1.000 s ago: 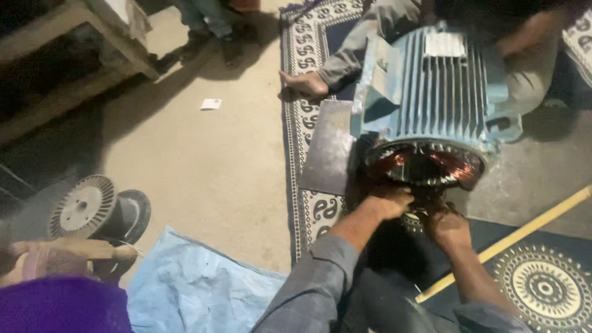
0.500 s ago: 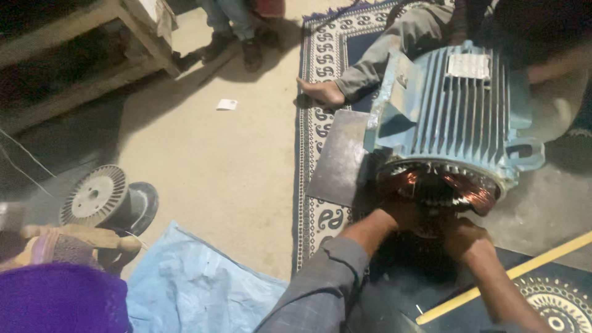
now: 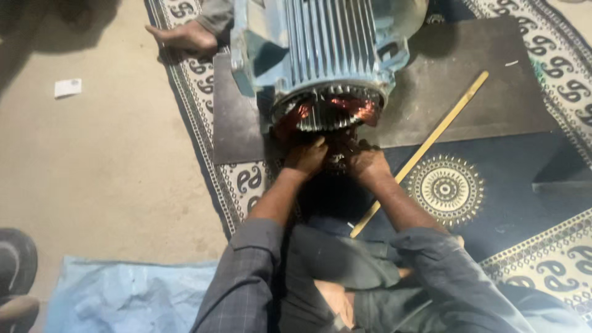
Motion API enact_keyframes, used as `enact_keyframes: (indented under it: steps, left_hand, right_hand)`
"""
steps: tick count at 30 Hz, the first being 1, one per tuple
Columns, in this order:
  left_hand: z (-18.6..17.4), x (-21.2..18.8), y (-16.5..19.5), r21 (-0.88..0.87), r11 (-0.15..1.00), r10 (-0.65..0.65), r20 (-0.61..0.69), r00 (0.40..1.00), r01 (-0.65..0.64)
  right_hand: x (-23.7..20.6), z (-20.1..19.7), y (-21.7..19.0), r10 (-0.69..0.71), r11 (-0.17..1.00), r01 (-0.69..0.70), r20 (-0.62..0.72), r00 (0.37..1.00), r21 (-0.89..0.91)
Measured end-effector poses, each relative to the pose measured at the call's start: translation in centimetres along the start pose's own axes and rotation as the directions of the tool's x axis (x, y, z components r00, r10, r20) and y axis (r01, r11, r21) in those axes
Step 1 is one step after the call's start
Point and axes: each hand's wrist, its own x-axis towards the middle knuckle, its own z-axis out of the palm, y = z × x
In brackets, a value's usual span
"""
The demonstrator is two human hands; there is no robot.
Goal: The person sits on the floor and winds copper wire into the slots of an electric motor stator, using a long wooden stick to press and guide the wire coils into place. They work the wire around the stator with both hands, then set the stick aside and pick up a phone at the end.
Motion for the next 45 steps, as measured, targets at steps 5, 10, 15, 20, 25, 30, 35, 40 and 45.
enact_keyframes:
  steps: [5,10,15,20,25,30,35,40,45]
  left_hand:
    - [1.5,-0.5,-1.0,0.145,0.989,0.005,0.120,0.993,-0.022]
    - [3.2,-0.8,-0.3,0.251,0.967,-0.068,0.114,0.991,0.037]
    - [1.8,-1.1,0.6,0.321,0.944,0.095,-0.040,0.995,-0.078]
    - [0.7,-1.1,1.2,0.338,0.937,0.202,-0.316,0.927,-0.088]
    - [2.4,-1.6,0.8,0.285,0.955,0.148,-0.223,0.964,-0.081]
    - [3.5,-1.5,0.1,0.190,0.981,-0.028,0.006,1.000,0.027]
    - [2.8,-1.6,1.1,0.150,0.978,-0.173,0.213,0.962,0.143]
    - [2.8,-1.2,3.0,-0.085,0.965,-0.233,0.141,0.962,0.247]
    - [3.5,-0.6,3.2,-0.038,0.975,-0.216,0.089,0.972,0.220]
  right_hand:
    - [-2.7,-0.4,-0.1,-0.196,0.979,0.182,-0.621,0.759,-0.087]
    - [0.1,0.2,1.4,-0.374,0.925,0.329,-0.617,0.693,-0.192]
    - [3.4,0.0,3.6,-0.557,0.828,0.460,-0.384,0.736,-0.321]
    - [3.1,-0.1,4.5,-0.469,0.872,0.471,-0.506,0.724,-0.134]
    - [2.7,0.5,3.9,-0.522,0.848,0.465,-0.550,0.653,-0.253]
    - [2.3,0.4,2.6,-0.424,0.905,0.354,-0.543,0.725,-0.234]
    - [-3.9,1.8,-1.2,0.161,0.878,0.259,-0.757,0.633,0.403]
    - [-5.0,1.8,-3.7,0.606,0.640,-0.064,-0.451,0.655,0.766]
    - [-0.6,1.2,-2.3,0.598,0.704,-0.198,-0.419,0.683,0.682]
